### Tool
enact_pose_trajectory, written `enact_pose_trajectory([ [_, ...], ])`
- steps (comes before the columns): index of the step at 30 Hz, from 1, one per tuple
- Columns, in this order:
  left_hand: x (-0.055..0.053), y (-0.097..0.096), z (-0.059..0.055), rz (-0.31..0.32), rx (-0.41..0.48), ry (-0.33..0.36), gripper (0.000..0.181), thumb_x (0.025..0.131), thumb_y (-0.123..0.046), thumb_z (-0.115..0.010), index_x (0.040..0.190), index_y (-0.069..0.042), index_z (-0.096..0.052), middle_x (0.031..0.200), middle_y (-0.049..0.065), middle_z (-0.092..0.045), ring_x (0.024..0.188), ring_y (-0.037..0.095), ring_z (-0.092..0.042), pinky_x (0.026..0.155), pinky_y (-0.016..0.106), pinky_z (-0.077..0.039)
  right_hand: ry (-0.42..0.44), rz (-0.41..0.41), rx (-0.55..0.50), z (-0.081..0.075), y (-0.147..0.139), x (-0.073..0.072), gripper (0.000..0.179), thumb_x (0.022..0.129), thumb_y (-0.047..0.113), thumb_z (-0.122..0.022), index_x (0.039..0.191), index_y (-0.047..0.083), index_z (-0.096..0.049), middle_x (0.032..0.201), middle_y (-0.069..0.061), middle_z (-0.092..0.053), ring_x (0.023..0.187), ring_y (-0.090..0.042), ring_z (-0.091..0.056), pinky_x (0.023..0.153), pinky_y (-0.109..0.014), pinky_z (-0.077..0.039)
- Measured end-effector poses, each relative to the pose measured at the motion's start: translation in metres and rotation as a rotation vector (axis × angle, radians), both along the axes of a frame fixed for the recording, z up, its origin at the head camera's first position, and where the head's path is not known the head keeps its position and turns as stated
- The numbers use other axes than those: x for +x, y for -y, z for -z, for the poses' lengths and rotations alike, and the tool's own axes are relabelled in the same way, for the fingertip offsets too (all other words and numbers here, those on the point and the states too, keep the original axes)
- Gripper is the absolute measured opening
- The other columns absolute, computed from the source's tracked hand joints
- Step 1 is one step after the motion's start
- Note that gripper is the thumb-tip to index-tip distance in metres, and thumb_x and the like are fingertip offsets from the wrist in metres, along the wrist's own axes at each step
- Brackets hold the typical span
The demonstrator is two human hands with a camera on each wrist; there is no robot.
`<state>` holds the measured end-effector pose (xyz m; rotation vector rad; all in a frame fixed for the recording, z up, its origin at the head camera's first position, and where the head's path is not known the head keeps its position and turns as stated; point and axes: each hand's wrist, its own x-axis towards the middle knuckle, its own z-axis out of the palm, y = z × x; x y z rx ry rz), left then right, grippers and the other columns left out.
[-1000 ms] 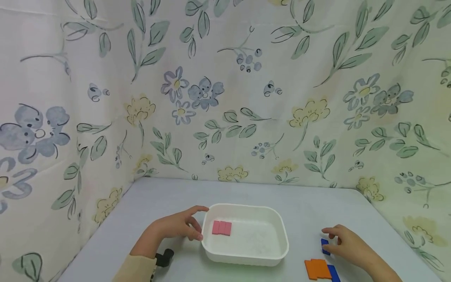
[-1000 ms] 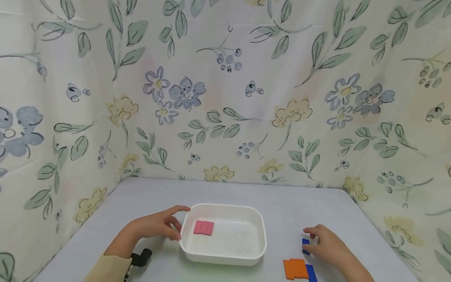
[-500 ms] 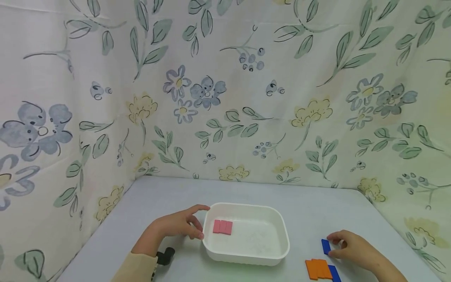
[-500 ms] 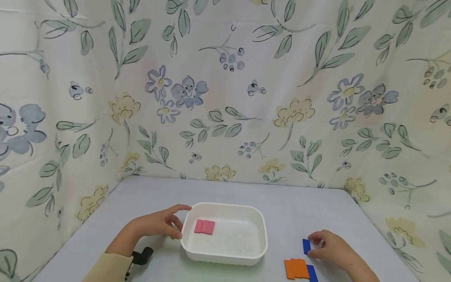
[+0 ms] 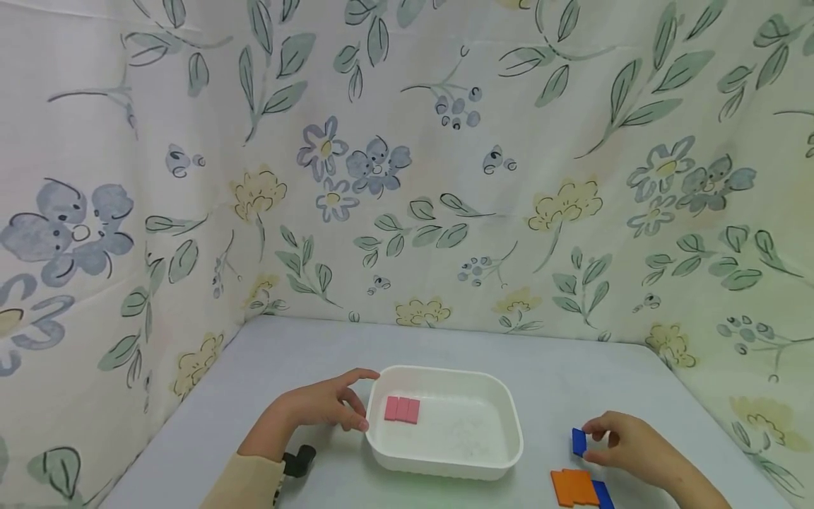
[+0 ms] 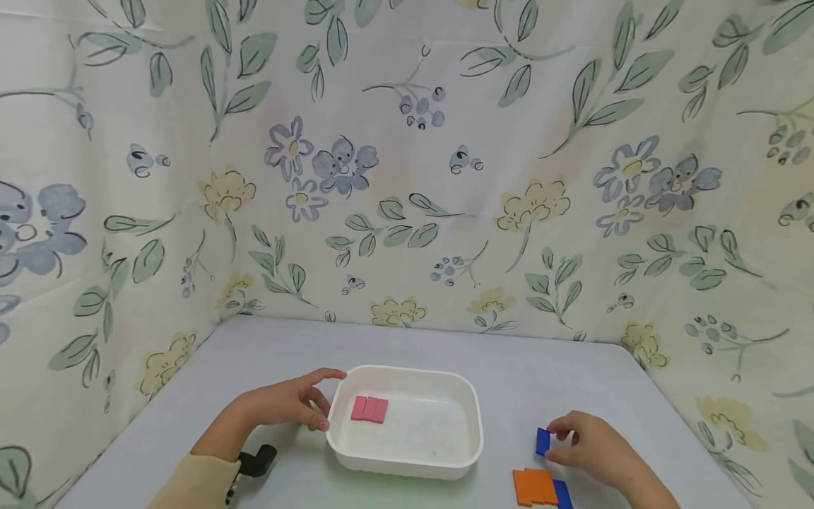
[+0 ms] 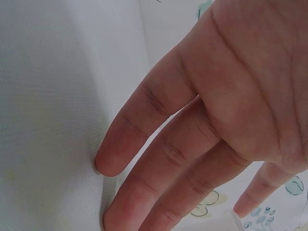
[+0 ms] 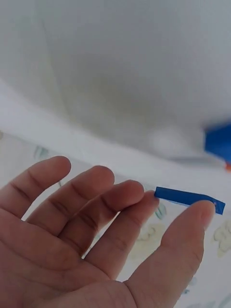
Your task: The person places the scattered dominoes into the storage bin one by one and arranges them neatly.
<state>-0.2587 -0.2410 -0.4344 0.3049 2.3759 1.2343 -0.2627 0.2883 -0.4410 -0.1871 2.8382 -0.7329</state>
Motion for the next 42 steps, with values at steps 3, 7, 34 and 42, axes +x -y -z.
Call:
enact_pose_trajectory([
  [3, 0.0, 0.0, -0.001, 0.006, 0.002, -0.001, 0.082, 0.081, -0.028, -0.085, 0.149, -0.032, -0.039, 0.103, 0.002, -0.066, 0.087, 0.024, -0.062, 0.082, 0.051, -0.046, -0.051, -0.057, -0.017, -0.013, 0.012, 0.004, 0.045, 0.073, 0.038, -0.089, 0.106, 0.011, -0.073, 0.089, 0.002, -0.06, 0.079, -0.019, -0.05, 0.062, -0.028, -0.046],
  [7, 0.0, 0.0, -0.001, -0.001, 0.005, 0.001, 0.081, 0.082, -0.027, -0.085, 0.149, -0.032, -0.039, 0.103, 0.003, -0.066, 0.087, 0.025, -0.062, 0.083, 0.052, -0.046, -0.121, -0.154, -0.041, -0.032, 0.031, 0.012, 0.043, 0.075, 0.04, -0.088, 0.104, 0.012, -0.074, 0.09, 0.002, -0.062, 0.081, -0.019, -0.05, 0.061, -0.026, -0.047],
  [34, 0.0, 0.003, 0.0, 0.014, 0.024, -0.01, 0.082, 0.081, -0.025, -0.085, 0.149, -0.032, -0.04, 0.103, 0.004, -0.066, 0.086, 0.025, -0.063, 0.082, 0.048, -0.047, -0.182, -0.379, -0.168, -0.043, 0.136, 0.009, 0.033, 0.076, 0.04, -0.087, 0.101, 0.022, -0.074, 0.085, 0.006, -0.059, 0.081, -0.019, -0.054, 0.06, -0.026, -0.048],
  [42, -0.001, 0.002, 0.001, 0.019, 0.031, -0.006, 0.082, 0.081, -0.026, -0.086, 0.149, -0.032, -0.04, 0.103, 0.003, -0.066, 0.085, 0.025, -0.063, 0.081, 0.046, -0.046, -0.195, -0.37, -0.126, -0.035, 0.159, 0.005, 0.035, 0.075, 0.038, -0.088, 0.103, 0.02, -0.076, 0.086, 0.004, -0.061, 0.076, -0.018, -0.054, 0.06, -0.027, -0.048],
])
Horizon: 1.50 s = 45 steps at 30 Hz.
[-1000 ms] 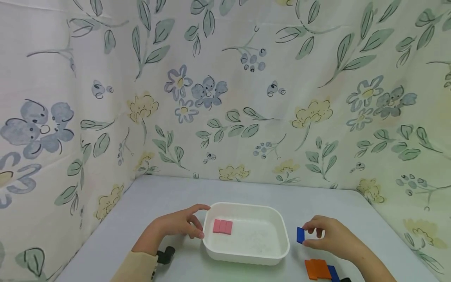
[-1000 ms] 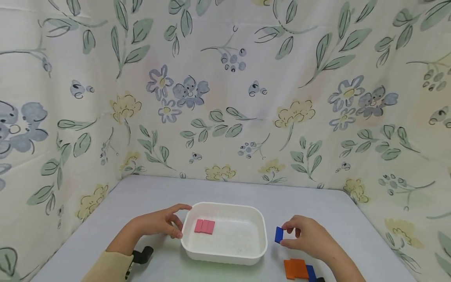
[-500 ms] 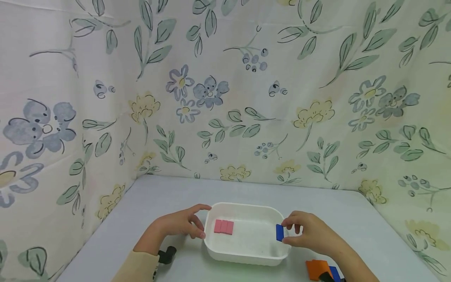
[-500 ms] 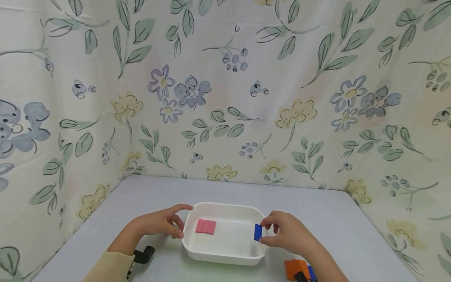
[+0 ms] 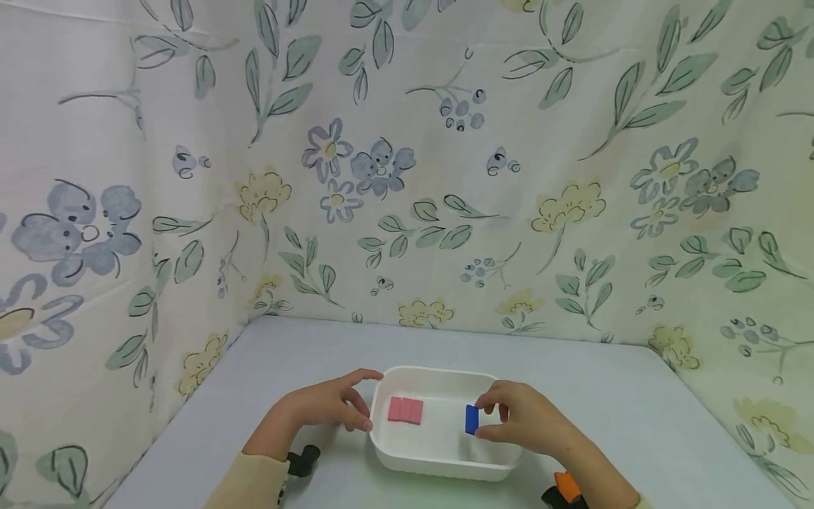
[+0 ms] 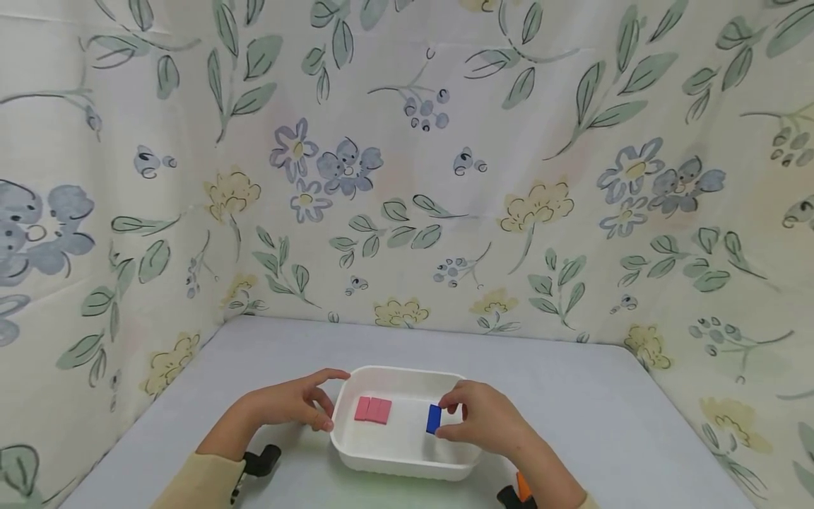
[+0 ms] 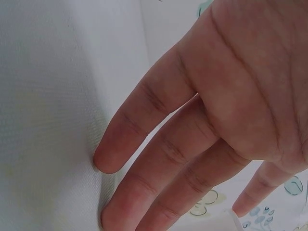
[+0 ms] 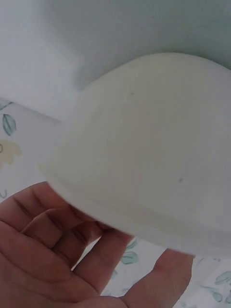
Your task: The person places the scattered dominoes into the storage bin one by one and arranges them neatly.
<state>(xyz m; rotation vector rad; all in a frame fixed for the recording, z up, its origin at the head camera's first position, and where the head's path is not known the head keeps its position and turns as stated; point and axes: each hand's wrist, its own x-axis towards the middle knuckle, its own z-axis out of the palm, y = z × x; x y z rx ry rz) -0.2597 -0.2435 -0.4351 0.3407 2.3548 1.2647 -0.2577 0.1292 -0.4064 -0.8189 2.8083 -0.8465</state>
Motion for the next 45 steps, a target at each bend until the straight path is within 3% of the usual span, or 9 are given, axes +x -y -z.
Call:
enact_pose_trajectory([
  [11, 0.0, 0.001, -0.002, 0.0, 0.003, -0.006, 0.082, 0.082, -0.024, -0.085, 0.149, -0.031, -0.039, 0.103, 0.004, -0.066, 0.085, 0.026, -0.063, 0.08, 0.045, -0.046, -0.086, 0.0, 0.049, 0.008, 0.025, -0.01, 0.035, 0.078, 0.039, -0.086, 0.106, 0.02, -0.076, 0.088, 0.01, -0.061, 0.071, -0.011, -0.051, 0.058, -0.027, -0.046],
  [26, 0.002, -0.001, -0.002, 0.005, 0.008, -0.011, 0.081, 0.083, -0.023, -0.084, 0.149, -0.031, -0.039, 0.103, 0.004, -0.066, 0.085, 0.025, -0.063, 0.08, 0.046, -0.046, -0.061, 0.055, 0.086, 0.018, 0.059, -0.016, 0.036, 0.077, 0.034, -0.087, 0.106, 0.016, -0.076, 0.087, 0.009, -0.06, 0.076, -0.013, -0.051, 0.063, -0.028, -0.047],
  [36, 0.002, -0.001, -0.001, 0.005, 0.001, -0.007, 0.082, 0.082, -0.025, -0.085, 0.149, -0.032, -0.039, 0.103, 0.003, -0.066, 0.084, 0.025, -0.063, 0.082, 0.049, -0.046, -0.03, 0.102, 0.087, 0.037, 0.074, -0.028, 0.033, 0.074, 0.025, -0.089, 0.101, 0.012, -0.077, 0.087, 0.004, -0.062, 0.078, -0.015, -0.053, 0.069, -0.033, -0.048],
  [45, 0.0, -0.001, 0.0, 0.002, 0.006, 0.001, 0.082, 0.082, -0.024, -0.084, 0.149, -0.032, -0.039, 0.103, 0.004, -0.066, 0.085, 0.025, -0.063, 0.082, 0.049, -0.046, -0.017, 0.152, 0.117, 0.049, 0.083, -0.031, 0.031, 0.076, 0.021, -0.086, 0.103, 0.012, -0.075, 0.076, 0.002, -0.054, 0.074, -0.016, -0.05, 0.065, -0.034, -0.04],
])
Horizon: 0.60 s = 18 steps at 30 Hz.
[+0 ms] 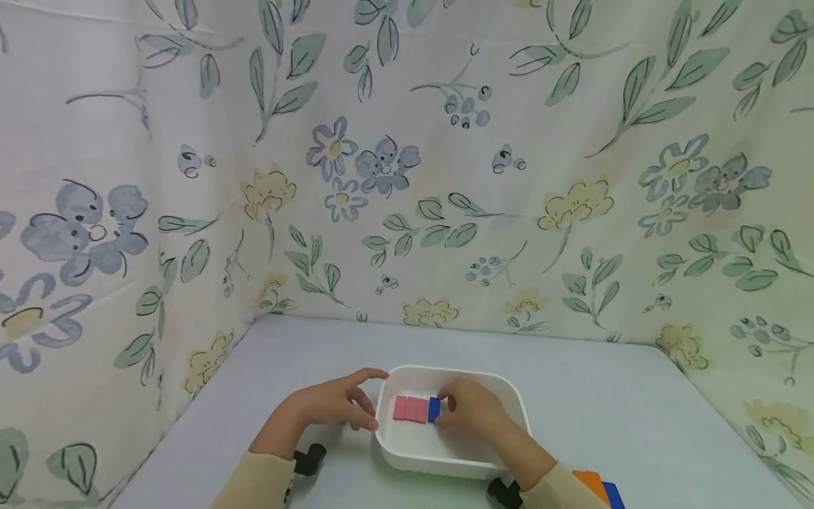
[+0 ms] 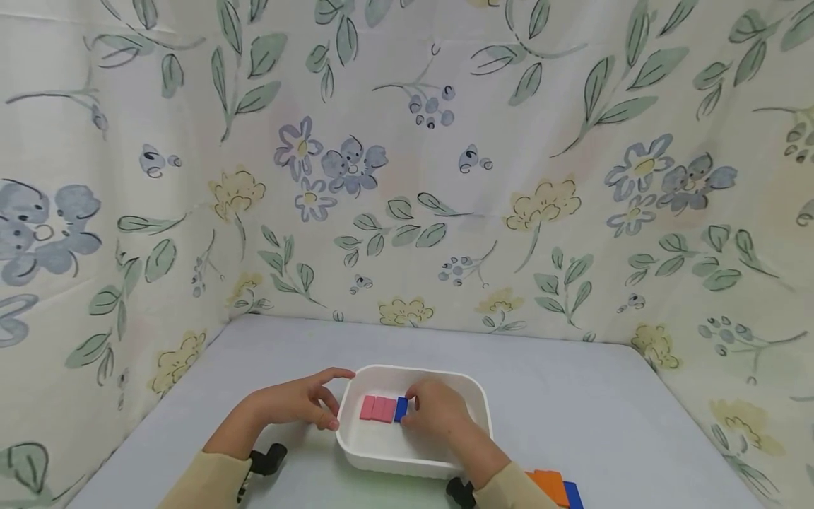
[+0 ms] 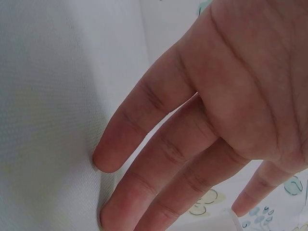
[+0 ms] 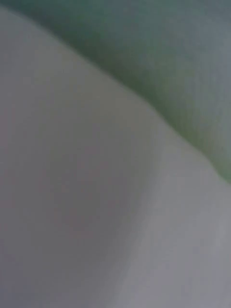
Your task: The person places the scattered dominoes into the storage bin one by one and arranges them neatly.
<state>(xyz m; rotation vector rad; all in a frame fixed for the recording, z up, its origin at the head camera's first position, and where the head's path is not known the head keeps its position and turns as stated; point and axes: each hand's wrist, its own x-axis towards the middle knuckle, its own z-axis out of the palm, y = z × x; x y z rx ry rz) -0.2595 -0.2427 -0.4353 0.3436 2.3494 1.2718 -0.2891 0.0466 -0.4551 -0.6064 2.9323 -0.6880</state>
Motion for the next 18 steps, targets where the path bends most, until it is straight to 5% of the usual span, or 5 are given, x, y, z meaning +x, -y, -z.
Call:
enact_pose_trajectory([
  [8, 0.0002, -0.0006, -0.0017, -0.004, -0.005, 0.008, 0.083, 0.081, -0.026, -0.085, 0.15, -0.031, -0.039, 0.104, 0.004, -0.066, 0.085, 0.025, -0.063, 0.081, 0.047, -0.047, 0.049, 0.02, 0.006, 0.0029, 0.0032, 0.0005, 0.036, 0.079, 0.025, -0.086, 0.11, 0.013, -0.074, 0.077, 0.001, -0.055, 0.075, -0.017, -0.051, 0.066, -0.035, -0.042],
  [18, 0.0023, -0.0006, -0.0042, 0.006, 0.006, 0.004, 0.082, 0.083, -0.024, -0.084, 0.15, -0.031, -0.039, 0.105, 0.004, -0.066, 0.086, 0.025, -0.063, 0.08, 0.046, -0.047, 0.005, -0.04, 0.03, 0.0018, 0.0055, 0.0031, 0.037, 0.082, 0.026, -0.083, 0.115, 0.014, -0.073, 0.075, 0.004, -0.053, 0.071, -0.015, -0.05, 0.064, -0.033, -0.041],
])
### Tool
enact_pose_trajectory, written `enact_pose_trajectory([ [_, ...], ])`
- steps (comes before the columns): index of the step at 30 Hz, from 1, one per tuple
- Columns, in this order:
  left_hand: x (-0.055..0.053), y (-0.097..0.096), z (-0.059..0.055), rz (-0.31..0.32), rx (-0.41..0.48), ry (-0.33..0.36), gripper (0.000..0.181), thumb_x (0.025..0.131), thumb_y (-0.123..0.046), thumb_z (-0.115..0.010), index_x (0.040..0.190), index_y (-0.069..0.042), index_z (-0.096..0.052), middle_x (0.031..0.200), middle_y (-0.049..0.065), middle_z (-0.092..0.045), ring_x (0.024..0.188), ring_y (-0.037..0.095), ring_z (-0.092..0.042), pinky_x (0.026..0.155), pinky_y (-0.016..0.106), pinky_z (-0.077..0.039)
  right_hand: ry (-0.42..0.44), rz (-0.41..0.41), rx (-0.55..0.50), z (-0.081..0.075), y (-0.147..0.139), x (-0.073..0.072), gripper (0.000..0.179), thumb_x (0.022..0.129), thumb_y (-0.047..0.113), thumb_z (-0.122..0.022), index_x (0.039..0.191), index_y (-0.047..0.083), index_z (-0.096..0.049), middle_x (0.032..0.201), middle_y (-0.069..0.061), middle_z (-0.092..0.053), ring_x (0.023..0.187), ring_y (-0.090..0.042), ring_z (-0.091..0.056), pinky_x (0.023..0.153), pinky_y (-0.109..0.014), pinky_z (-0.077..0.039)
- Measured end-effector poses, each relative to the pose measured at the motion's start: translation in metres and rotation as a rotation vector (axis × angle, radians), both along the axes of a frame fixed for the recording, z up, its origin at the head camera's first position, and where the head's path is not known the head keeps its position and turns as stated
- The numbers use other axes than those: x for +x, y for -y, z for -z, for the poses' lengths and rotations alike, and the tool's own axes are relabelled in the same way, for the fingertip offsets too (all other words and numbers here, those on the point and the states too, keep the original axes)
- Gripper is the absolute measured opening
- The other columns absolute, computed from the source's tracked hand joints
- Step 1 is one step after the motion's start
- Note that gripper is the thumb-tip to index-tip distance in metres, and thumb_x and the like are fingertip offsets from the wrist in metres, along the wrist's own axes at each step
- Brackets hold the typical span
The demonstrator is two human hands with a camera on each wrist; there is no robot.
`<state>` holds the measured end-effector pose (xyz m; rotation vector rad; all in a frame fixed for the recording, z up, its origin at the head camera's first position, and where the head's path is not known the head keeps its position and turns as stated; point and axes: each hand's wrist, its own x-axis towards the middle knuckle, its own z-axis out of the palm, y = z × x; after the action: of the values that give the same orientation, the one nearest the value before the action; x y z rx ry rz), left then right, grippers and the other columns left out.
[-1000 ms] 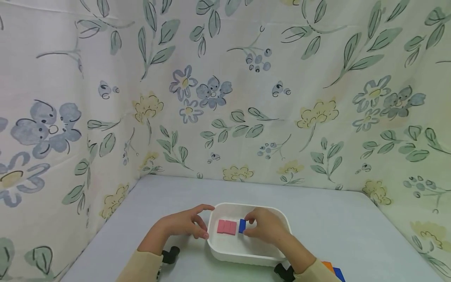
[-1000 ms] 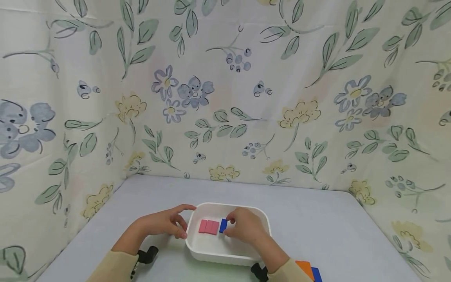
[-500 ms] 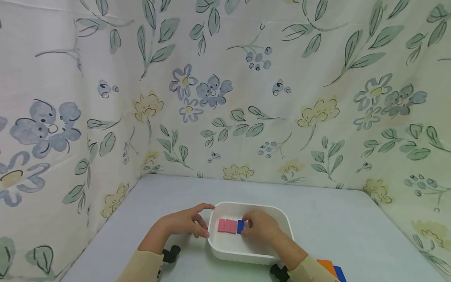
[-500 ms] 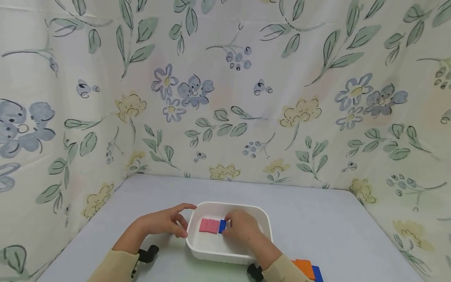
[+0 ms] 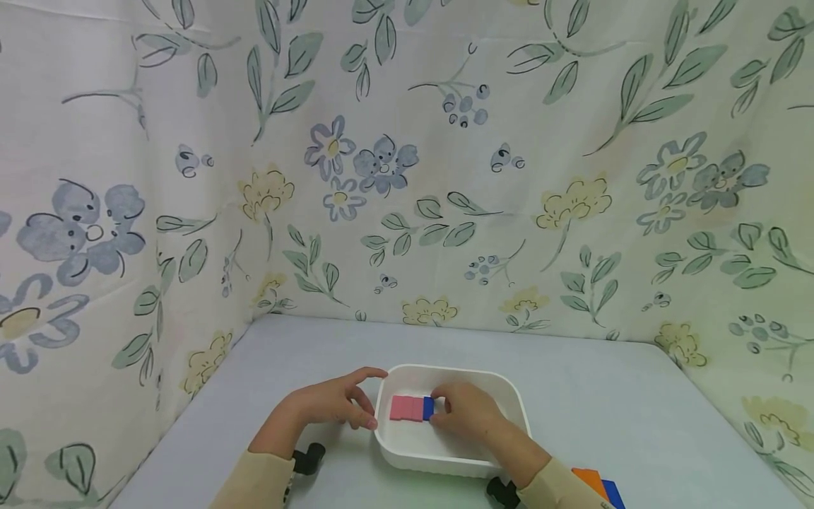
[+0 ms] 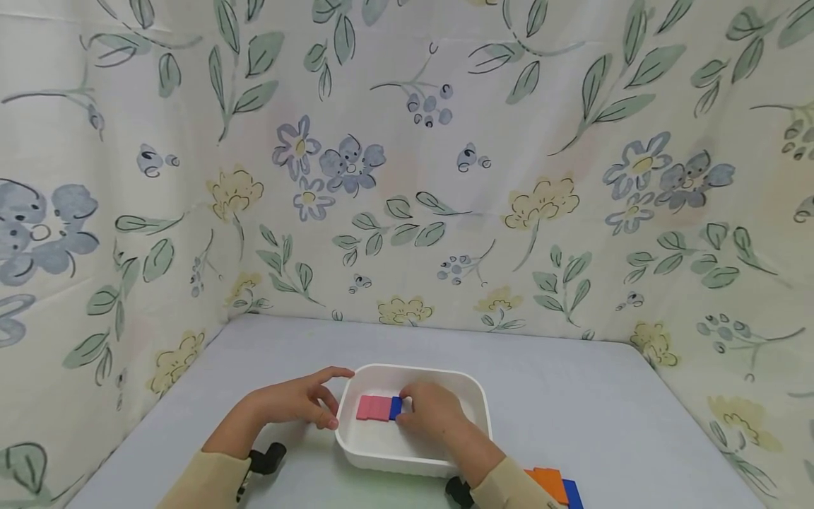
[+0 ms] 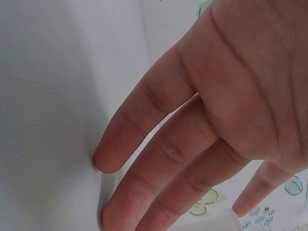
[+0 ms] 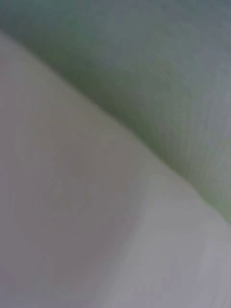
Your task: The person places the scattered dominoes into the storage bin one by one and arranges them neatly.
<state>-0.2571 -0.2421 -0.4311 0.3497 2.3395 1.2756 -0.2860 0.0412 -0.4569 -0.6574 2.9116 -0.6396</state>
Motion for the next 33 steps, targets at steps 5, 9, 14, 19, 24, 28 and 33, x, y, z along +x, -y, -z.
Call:
enact_pose_trajectory([
  [5, 0.0, -0.001, 0.0, 0.006, -0.005, -0.011, 0.082, 0.083, -0.025, -0.084, 0.15, -0.031, -0.038, 0.104, 0.005, -0.066, 0.085, 0.025, -0.063, 0.081, 0.048, -0.047, 0.014, -0.001, 0.0, -0.002, -0.001, 0.002, 0.038, 0.083, 0.027, -0.083, 0.117, 0.014, -0.072, 0.074, 0.004, -0.053, 0.07, -0.015, -0.05, 0.063, -0.032, -0.041],
  [9, -0.001, -0.001, 0.0, 0.001, -0.022, -0.014, 0.082, 0.083, -0.027, -0.084, 0.15, -0.032, -0.038, 0.104, 0.004, -0.066, 0.086, 0.025, -0.062, 0.082, 0.05, -0.047, 0.009, -0.025, -0.004, -0.006, -0.005, 0.003, 0.04, 0.083, 0.026, -0.083, 0.119, 0.013, -0.072, 0.073, 0.004, -0.053, 0.069, -0.014, -0.049, 0.062, -0.031, -0.041],
  [14, -0.001, -0.002, 0.001, -0.013, -0.03, -0.007, 0.082, 0.082, -0.027, -0.084, 0.15, -0.033, -0.039, 0.104, 0.004, -0.066, 0.086, 0.025, -0.062, 0.083, 0.053, -0.046, 0.018, -0.055, -0.03, -0.012, -0.016, 0.007, 0.042, 0.083, 0.027, -0.083, 0.121, 0.012, -0.071, 0.071, 0.005, -0.053, 0.067, -0.013, -0.049, 0.061, -0.029, -0.041],
  [19, -0.001, -0.001, 0.002, -0.014, -0.031, -0.004, 0.082, 0.082, -0.028, -0.085, 0.15, -0.032, -0.039, 0.104, 0.003, -0.066, 0.086, 0.025, -0.062, 0.082, 0.051, -0.046, 0.012, -0.101, -0.069, -0.023, -0.035, 0.015, 0.04, 0.085, 0.031, -0.081, 0.118, 0.011, -0.071, 0.074, 0.006, -0.053, 0.068, -0.011, -0.048, 0.06, -0.029, -0.04],
  [24, -0.001, -0.001, 0.004, -0.009, -0.034, -0.011, 0.081, 0.082, -0.029, -0.085, 0.149, -0.033, -0.04, 0.104, 0.003, -0.066, 0.086, 0.025, -0.062, 0.081, 0.05, -0.046, -0.03, -0.14, -0.12, -0.027, -0.055, 0.026, 0.033, 0.088, 0.033, -0.078, 0.114, 0.013, -0.073, 0.077, 0.011, -0.053, 0.068, -0.007, -0.048, 0.061, -0.028, -0.042],
  [28, 0.0, -0.001, 0.004, -0.012, -0.036, -0.012, 0.08, 0.082, -0.028, -0.084, 0.149, -0.033, -0.04, 0.104, 0.003, -0.066, 0.086, 0.025, -0.062, 0.082, 0.05, -0.047, -0.06, -0.165, -0.166, -0.025, -0.069, 0.037, 0.029, 0.09, 0.032, -0.075, 0.113, 0.015, -0.074, 0.075, 0.015, -0.053, 0.066, -0.004, -0.047, 0.061, -0.026, -0.043],
  [33, 0.001, -0.002, 0.003, -0.021, -0.034, -0.008, 0.08, 0.083, -0.025, -0.084, 0.149, -0.033, -0.039, 0.104, 0.004, -0.066, 0.086, 0.025, -0.061, 0.082, 0.052, -0.046, -0.104, -0.188, -0.244, -0.028, -0.087, 0.052, 0.023, 0.093, 0.033, -0.074, 0.112, 0.019, -0.073, 0.077, 0.016, -0.053, 0.066, -0.003, -0.048, 0.06, -0.024, -0.044],
])
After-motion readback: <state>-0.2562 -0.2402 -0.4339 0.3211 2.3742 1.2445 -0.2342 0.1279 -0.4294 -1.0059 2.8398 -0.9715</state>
